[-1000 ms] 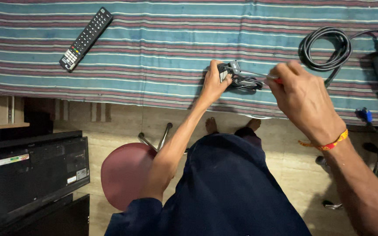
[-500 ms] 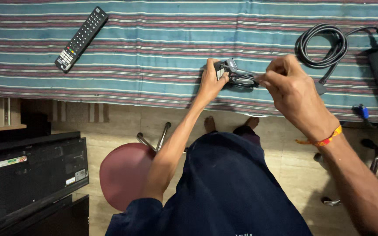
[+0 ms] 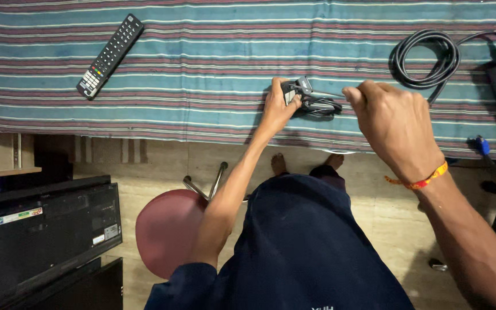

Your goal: The person takes a small camera with a mounting bracket from a tool drawer, opens its casing, and uses a screwdriver to work on the internal board and wiring. They then plug the camera's power cable into a power strip and hold the camera as its light turns on.

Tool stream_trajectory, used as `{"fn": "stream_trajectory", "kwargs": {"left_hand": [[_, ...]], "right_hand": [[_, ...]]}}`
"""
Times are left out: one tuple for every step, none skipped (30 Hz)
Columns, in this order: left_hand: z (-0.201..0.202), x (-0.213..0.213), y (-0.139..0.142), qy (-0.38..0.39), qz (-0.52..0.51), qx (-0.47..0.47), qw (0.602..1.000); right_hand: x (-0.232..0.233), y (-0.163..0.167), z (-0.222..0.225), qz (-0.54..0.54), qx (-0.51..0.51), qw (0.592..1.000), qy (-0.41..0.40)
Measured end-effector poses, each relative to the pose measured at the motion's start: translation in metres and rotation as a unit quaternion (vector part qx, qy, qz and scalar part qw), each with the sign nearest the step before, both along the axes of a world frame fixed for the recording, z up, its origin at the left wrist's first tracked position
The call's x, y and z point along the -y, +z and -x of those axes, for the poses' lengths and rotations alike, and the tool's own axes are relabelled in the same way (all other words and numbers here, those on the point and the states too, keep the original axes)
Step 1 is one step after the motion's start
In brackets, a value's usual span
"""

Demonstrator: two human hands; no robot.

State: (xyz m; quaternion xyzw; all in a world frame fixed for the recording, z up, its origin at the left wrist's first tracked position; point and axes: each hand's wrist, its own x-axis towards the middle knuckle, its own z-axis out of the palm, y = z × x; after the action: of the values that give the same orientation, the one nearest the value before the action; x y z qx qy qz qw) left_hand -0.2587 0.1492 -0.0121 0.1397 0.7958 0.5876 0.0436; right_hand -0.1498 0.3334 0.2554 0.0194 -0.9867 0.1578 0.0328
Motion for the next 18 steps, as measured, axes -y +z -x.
{"fn": "stream_trajectory", "kwargs": {"left_hand": [[0.0, 0.0, 0.0, 0.002, 0.008, -0.007, 1.0], [0.001, 0.0, -0.001, 0.004, 0.015, -0.015, 1.0], [0.002, -0.001, -0.001, 0.007, 0.021, -0.024, 0.999], [0.002, -0.001, -0.002, 0.004, 0.018, -0.03, 0.999], [0.002, 0.0, -0.002, 0.002, 0.014, -0.036, 0.999], [0.002, 0.001, -0.002, -0.001, 0.011, -0.043, 0.999], [0.003, 0.001, -0.002, -0.007, 0.008, -0.035, 0.999], [0.003, 0.001, -0.002, -0.012, 0.005, -0.026, 1.0], [0.003, 0.001, -0.002, -0.017, 0.002, -0.016, 1.0], [0.003, 0.001, -0.002, -0.014, 0.001, -0.013, 1.0], [0.003, -0.001, -0.002, -0.01, 0.001, -0.01, 1.0], [0.004, -0.001, -0.002, -0.007, 0.0, -0.006, 1.0], [0.003, -0.002, -0.002, -0.006, -0.003, -0.007, 1.0], [0.003, -0.001, -0.002, -0.006, -0.006, -0.009, 1.0], [0.004, -0.001, -0.002, -0.007, -0.008, -0.013, 1.0], [0.004, -0.001, -0.002, -0.007, -0.005, -0.014, 1.0], [0.004, -0.001, -0.001, -0.007, -0.003, -0.015, 1.0], [0.004, -0.001, -0.001, -0.005, -0.001, -0.016, 1.0]], "right_hand": [[0.0, 0.0, 0.001, -0.008, 0.023, 1.0, -0.002], [0.0, 0.001, 0.001, 0.03, -0.028, 0.998, 0.05], [0.001, 0.002, 0.0, 0.068, -0.08, 0.989, 0.101], [0.001, 0.005, 0.0, 0.104, -0.13, 0.974, 0.151], [0.002, 0.007, -0.001, 0.072, -0.114, 0.984, 0.115], [0.005, 0.008, -0.001, 0.04, -0.098, 0.991, 0.078], [0.007, 0.01, 0.0, 0.008, -0.083, 0.996, 0.04], [0.008, 0.012, 0.001, 0.02, -0.061, 0.997, 0.036], [0.009, 0.014, 0.002, 0.033, -0.038, 0.998, 0.032], [0.01, 0.016, 0.004, 0.047, -0.015, 0.998, 0.028], [0.01, 0.018, 0.003, 0.053, -0.06, 0.994, 0.068], [0.009, 0.02, 0.002, 0.059, -0.104, 0.987, 0.107], [0.008, 0.021, 0.001, 0.065, -0.146, 0.976, 0.146], [0.009, 0.021, 0.001, 0.041, -0.092, 0.99, 0.097], [0.01, 0.021, 0.001, 0.017, -0.04, 0.998, 0.047], [0.011, 0.021, 0.001, -0.008, 0.013, 1.0, -0.005], [0.011, 0.021, 0.0, 0.008, -0.009, 1.0, 0.021], [0.012, 0.021, 0.001, 0.023, -0.031, 0.998, 0.048]]}}
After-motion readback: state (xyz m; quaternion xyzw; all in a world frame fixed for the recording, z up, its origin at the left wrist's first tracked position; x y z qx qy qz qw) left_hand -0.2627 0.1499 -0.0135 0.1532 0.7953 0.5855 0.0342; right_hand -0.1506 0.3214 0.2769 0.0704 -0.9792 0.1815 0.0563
